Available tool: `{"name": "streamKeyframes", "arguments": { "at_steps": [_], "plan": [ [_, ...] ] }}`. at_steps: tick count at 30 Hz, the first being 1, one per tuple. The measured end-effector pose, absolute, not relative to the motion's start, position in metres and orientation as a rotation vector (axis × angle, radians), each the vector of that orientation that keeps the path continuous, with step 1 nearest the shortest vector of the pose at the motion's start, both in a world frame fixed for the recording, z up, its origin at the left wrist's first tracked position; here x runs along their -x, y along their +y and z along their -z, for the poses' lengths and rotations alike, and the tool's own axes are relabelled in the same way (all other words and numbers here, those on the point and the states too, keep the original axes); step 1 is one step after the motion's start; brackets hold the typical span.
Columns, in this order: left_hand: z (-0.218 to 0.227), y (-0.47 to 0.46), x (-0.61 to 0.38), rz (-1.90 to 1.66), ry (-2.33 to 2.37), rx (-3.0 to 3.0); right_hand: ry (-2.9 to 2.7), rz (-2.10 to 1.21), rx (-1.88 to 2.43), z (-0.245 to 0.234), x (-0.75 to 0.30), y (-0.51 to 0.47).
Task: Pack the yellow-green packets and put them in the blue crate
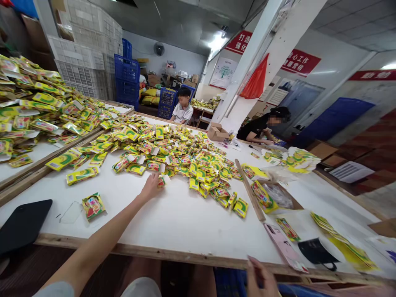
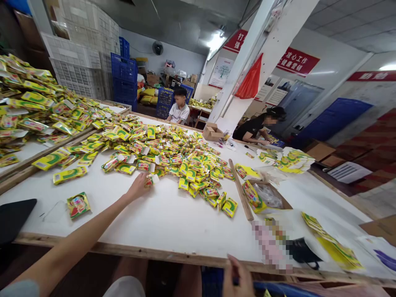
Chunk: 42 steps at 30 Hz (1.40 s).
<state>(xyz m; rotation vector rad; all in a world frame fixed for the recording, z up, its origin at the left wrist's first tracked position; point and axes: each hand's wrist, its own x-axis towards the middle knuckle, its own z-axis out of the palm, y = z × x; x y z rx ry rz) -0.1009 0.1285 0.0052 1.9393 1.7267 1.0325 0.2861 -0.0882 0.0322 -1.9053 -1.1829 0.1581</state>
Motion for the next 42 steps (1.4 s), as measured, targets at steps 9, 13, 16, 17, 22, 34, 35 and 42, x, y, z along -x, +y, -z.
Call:
{"name": "streamKeyframes", "arguments": {
  "at_steps": [9, 13, 16, 17, 22, 34, 35, 42],
  "plan": [
    [0.010, -0.004, 0.011, -1.245, 1.316, -1.442, -1.266, -0.997, 1.211, 0.001, -0.116, -0.013],
    [0.012, -0.016, 0.028, -1.141, 1.180, -1.400, -1.290, -1.055, 1.184, 0.013, -0.118, -0.009],
    [0.011, -0.015, 0.044, -1.137, 1.107, -1.396, -1.328, -1.060, 1.162, 0.015, -0.122, -0.012],
    [0.010, -0.014, 0.048, -1.131, 1.093, -1.398, -1.352, -1.072, 1.152, 0.015, -0.121, -0.013],
    [0.005, -0.008, 0.056, -1.030, 1.085, -1.501, -1.544, -1.069, 1.177, 0.009, -0.115, -0.005],
    [-0.002, -0.011, 0.053, -1.228, 1.178, -1.452, -1.577, -1.023, 1.124, -0.005, -0.105, -0.006],
    [-0.004, -0.011, 0.053, -1.230, 1.191, -1.440, -1.562, -1.010, 1.143, -0.006, -0.103, -0.006],
    [-0.001, -0.002, 0.049, -1.258, 1.228, -1.220, -1.514, -1.005, 1.258, -0.012, -0.099, 0.004]
  ]
}}
